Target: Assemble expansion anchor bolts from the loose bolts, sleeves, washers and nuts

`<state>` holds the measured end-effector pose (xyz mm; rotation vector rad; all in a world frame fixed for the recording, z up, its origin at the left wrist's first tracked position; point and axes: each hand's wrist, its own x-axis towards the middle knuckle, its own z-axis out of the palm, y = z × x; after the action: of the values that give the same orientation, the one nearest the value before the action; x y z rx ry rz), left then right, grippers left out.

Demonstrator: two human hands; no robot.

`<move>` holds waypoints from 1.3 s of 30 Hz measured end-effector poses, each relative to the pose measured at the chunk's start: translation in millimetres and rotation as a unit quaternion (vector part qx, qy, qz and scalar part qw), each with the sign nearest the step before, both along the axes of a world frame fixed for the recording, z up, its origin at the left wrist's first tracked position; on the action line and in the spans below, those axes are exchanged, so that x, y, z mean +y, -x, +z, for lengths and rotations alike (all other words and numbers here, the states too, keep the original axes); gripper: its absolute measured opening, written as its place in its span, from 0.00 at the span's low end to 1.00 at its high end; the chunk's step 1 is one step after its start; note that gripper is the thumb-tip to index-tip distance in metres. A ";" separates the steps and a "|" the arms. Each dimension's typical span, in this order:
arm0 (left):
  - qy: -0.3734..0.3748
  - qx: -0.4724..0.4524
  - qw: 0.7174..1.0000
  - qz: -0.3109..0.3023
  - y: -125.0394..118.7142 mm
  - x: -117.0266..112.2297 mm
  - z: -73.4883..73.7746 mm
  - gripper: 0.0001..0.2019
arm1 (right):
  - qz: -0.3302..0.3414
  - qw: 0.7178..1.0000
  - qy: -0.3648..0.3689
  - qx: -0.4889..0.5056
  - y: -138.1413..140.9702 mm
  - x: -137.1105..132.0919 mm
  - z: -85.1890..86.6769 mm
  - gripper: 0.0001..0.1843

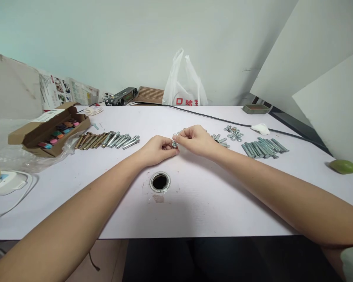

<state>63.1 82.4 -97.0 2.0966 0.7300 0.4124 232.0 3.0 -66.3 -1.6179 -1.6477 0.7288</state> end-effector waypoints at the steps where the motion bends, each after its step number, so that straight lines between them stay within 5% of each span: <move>1: -0.001 0.002 1.000 -0.001 0.1 0.1 0.0 0.17 | -0.002 1.000 -0.002 -0.005 -0.9 -0.1 1.1 0.22; 6: 0.014 0.001 1.000 -0.011 0.5 0.3 1.3 0.16 | -0.104 0.985 -0.025 -0.136 -42.6 -3.4 13.2 0.17; 10: 0.021 0.003 1.000 -0.011 0.9 0.7 1.8 0.16 | -0.274 0.912 0.081 -0.294 -111.4 -12.4 15.6 0.07; 17: 0.005 0.011 1.000 -0.006 1.0 2.4 -0.4 0.16 | -0.201 0.929 0.193 -0.245 -164.7 -22.4 4.4 0.13; 24: 0.007 0.018 1.000 -0.004 0.9 0.6 2.0 0.15 | -0.187 0.933 0.164 -0.259 -178.4 -15.7 -6.2 0.11; 31: 0.006 0.013 1.000 -0.010 0.1 -1.6 2.7 0.15 | -0.185 0.967 0.059 -0.164 -139.5 -23.0 13.0 0.07; 35: 0.006 0.002 1.000 -0.009 -2.5 -1.9 0.5 0.16 | -0.049 0.996 -0.051 -0.046 -75.8 -20.2 14.7 0.09; 39: 0.001 -0.016 1.000 -0.021 -6.9 -2.0 -2.7 0.15 | 0.069 0.985 -0.143 -0.066 -30.5 -10.5 2.8 0.11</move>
<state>70.0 80.4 -99.7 2.0951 0.6656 0.4199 262.5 -7.5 -63.6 -1.3836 -1.8792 0.4331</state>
